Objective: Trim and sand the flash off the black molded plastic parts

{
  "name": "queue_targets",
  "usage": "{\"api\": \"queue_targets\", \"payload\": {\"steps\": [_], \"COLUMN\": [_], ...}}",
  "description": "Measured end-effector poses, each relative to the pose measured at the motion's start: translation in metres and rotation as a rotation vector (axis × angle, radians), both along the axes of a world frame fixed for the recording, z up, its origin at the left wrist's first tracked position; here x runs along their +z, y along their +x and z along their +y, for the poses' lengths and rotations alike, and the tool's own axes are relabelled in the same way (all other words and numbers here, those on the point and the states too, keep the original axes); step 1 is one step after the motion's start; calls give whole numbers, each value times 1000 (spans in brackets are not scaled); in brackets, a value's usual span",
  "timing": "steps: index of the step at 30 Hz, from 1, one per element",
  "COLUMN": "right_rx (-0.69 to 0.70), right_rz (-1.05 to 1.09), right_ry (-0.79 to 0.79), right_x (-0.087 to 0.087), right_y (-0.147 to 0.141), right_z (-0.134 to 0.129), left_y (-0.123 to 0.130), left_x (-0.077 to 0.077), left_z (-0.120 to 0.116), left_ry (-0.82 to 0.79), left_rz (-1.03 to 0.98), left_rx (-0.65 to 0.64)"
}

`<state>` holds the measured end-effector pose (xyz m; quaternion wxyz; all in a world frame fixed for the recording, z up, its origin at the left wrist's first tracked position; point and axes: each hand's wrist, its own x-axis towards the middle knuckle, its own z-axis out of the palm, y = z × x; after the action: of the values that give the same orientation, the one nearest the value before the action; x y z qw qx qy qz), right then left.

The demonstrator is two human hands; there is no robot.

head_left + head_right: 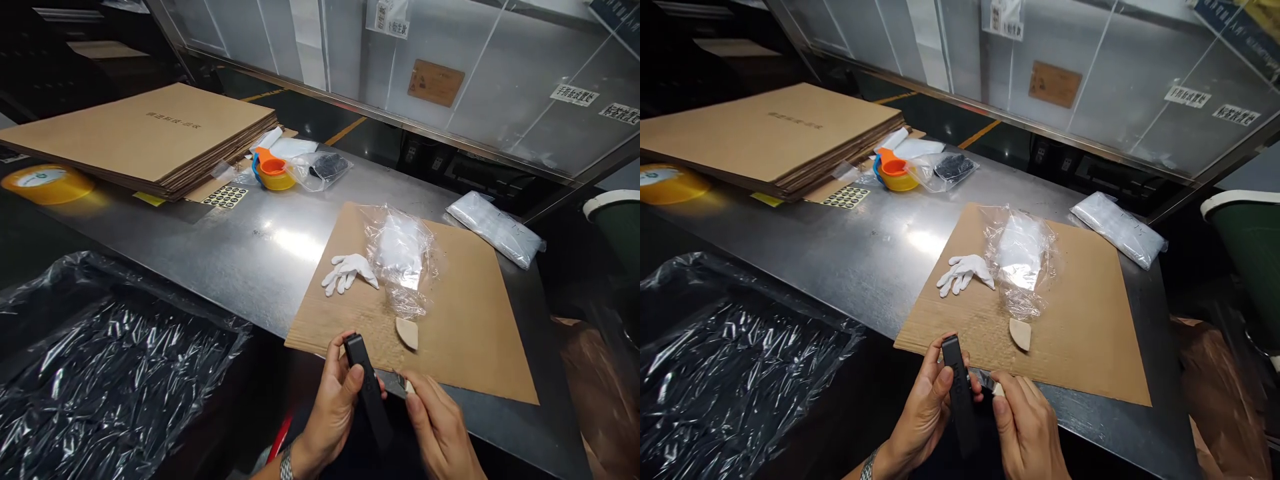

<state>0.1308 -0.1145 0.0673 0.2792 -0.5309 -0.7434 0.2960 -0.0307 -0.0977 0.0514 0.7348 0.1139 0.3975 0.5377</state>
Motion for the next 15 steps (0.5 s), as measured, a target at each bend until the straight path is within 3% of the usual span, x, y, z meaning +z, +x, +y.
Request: {"api": "queue_targets", "payload": {"steps": [6, 15], "right_rx": [-8, 7], "right_rz": [-245, -366], "right_ry": [205, 202], "right_x": [1, 3], "right_y": [-15, -14], "right_z": [-1, 1], "left_y": [0, -2], "left_x": [-10, -13], "left_z": [-9, -13], "left_ry": [24, 106], "left_rz": [109, 193], "left_rx": [55, -9]}}
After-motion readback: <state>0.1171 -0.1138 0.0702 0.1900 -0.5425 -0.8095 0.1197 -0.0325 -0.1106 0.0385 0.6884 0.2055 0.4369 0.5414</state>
